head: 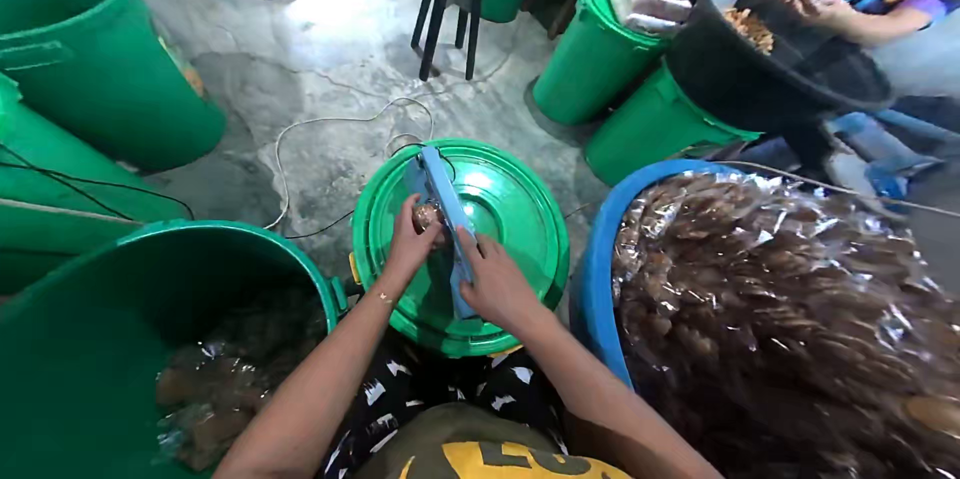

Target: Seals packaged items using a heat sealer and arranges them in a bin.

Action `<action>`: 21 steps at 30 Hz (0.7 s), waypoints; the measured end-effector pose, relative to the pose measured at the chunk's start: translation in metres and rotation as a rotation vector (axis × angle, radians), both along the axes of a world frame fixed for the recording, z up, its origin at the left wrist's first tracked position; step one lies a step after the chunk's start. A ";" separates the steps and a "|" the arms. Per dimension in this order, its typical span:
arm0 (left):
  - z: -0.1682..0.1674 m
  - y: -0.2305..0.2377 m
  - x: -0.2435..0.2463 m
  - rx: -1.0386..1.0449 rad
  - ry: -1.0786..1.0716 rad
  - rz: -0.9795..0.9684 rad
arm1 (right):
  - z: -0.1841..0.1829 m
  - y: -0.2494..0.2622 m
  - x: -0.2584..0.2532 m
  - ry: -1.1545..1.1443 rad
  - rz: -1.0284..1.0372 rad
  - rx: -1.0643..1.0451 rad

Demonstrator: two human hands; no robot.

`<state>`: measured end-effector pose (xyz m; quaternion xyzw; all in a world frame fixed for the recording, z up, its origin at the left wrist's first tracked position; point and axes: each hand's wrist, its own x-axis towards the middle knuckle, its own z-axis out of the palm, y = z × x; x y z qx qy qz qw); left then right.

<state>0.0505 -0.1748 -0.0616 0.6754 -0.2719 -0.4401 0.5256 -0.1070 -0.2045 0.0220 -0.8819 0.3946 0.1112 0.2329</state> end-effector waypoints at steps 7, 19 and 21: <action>-0.017 0.008 0.007 0.068 0.245 0.263 | -0.058 0.014 -0.016 -0.490 -0.021 -0.437; 0.012 -0.001 -0.012 0.042 -0.176 -0.022 | -0.044 0.006 -0.024 -0.720 0.098 -0.402; 0.002 0.018 -0.004 -0.081 -0.340 -0.058 | -0.040 0.003 -0.037 -0.850 0.218 -0.488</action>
